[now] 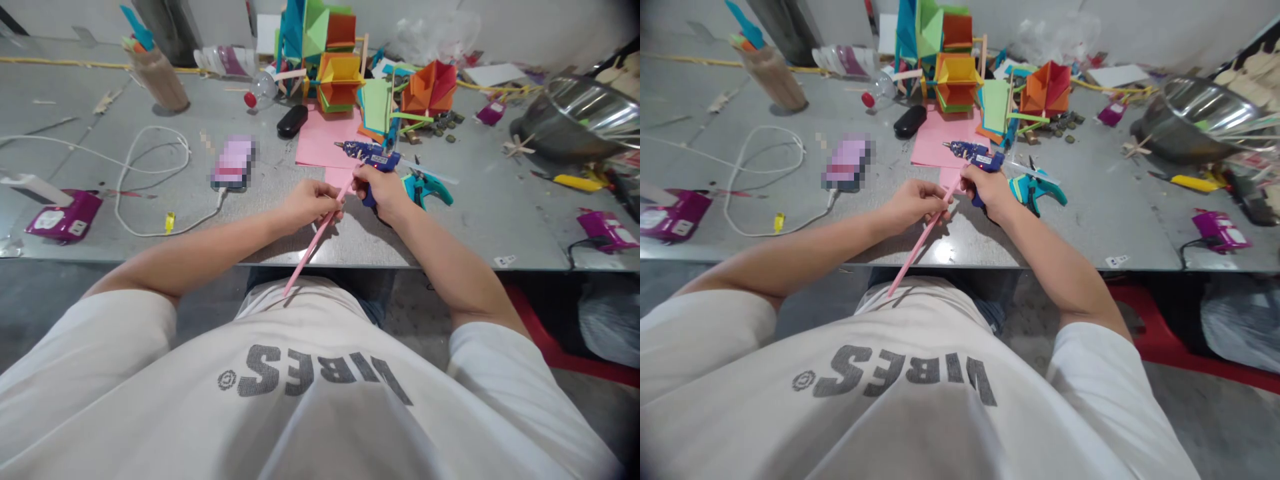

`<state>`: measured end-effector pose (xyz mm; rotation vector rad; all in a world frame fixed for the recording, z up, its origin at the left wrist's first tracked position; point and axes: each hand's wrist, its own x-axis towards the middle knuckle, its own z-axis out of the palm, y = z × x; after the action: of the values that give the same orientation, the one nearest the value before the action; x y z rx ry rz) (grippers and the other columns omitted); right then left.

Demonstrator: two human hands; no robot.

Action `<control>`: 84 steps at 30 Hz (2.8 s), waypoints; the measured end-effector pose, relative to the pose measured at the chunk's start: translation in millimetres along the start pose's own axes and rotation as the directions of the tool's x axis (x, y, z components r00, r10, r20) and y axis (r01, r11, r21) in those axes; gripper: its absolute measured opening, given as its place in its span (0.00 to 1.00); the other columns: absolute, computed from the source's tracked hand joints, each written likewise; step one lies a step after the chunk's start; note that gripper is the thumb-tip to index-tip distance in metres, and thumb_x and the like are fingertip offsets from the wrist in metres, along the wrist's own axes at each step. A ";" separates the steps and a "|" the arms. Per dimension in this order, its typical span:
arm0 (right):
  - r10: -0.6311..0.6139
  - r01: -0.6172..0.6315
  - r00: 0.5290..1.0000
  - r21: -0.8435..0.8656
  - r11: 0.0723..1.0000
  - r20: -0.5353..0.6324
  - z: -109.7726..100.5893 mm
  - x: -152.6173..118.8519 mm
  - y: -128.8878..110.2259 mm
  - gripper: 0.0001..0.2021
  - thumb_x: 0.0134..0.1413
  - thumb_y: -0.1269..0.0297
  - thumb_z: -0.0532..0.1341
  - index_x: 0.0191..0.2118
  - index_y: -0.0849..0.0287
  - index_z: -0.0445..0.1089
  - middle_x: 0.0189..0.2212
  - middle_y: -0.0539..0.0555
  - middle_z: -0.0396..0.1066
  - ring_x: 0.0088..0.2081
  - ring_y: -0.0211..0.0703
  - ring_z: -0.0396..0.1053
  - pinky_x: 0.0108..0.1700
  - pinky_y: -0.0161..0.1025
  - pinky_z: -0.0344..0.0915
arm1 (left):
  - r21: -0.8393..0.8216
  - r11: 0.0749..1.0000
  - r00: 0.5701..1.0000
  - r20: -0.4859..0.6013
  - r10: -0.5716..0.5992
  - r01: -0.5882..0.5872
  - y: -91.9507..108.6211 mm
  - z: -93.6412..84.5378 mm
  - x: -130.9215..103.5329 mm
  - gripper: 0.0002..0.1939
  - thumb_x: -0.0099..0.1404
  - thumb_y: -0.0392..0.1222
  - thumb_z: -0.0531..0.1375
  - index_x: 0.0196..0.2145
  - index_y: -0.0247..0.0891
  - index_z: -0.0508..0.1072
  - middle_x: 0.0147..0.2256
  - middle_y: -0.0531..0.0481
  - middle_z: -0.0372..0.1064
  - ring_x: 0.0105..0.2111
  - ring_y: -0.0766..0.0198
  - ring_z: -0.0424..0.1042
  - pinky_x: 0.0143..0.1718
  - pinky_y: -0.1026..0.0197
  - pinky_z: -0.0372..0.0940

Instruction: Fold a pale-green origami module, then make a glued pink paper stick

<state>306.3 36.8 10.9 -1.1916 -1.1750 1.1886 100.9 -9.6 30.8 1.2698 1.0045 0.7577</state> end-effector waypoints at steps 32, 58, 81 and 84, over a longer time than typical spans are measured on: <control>-0.077 0.081 0.992 0.031 0.996 -0.104 -7.8 8.1 1.7 0.29 0.40 0.55 0.89 0.31 0.51 0.67 0.24 0.42 0.70 0.24 0.35 0.71 0.25 0.35 0.64 | -0.268 0.957 0.993 0.079 -0.093 0.111 -10.8 -22.8 18.3 0.08 0.70 0.40 0.64 0.44 0.35 0.80 0.21 0.53 0.69 0.15 0.71 0.59 0.18 0.66 0.53; -0.162 0.194 0.972 -0.197 0.961 0.168 -19.9 -5.9 -7.8 0.38 0.50 0.18 0.73 0.33 0.55 0.77 0.40 0.57 0.86 0.26 0.37 0.78 0.23 0.34 0.66 | -0.040 0.996 0.978 -0.188 -0.092 0.086 1.8 -30.0 19.1 0.14 0.76 0.33 0.54 0.33 0.40 0.76 0.18 0.54 0.70 0.15 0.67 0.68 0.20 0.65 0.58; -0.174 0.272 0.952 -0.434 0.859 0.253 -22.1 -2.9 8.0 0.47 0.49 0.04 0.53 0.20 0.50 0.70 0.25 0.56 0.72 0.31 0.49 0.70 0.42 0.51 0.70 | 0.058 0.992 0.975 -0.199 -0.095 0.108 4.3 -24.9 15.3 0.15 0.77 0.31 0.51 0.35 0.40 0.72 0.19 0.55 0.70 0.17 0.67 0.70 0.23 0.64 0.60; -0.154 0.252 0.956 -0.432 0.866 0.249 -22.0 -3.8 7.7 0.47 0.46 0.03 0.53 0.19 0.49 0.68 0.24 0.56 0.71 0.32 0.49 0.68 0.42 0.52 0.69 | 0.055 0.992 0.973 -0.207 -0.102 0.116 3.6 -24.7 15.3 0.14 0.77 0.31 0.52 0.35 0.40 0.73 0.19 0.55 0.70 0.18 0.67 0.70 0.24 0.64 0.61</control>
<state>327.9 32.5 2.5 -1.2661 -1.7700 0.9095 84.7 14.8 31.5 1.2003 1.2650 0.7854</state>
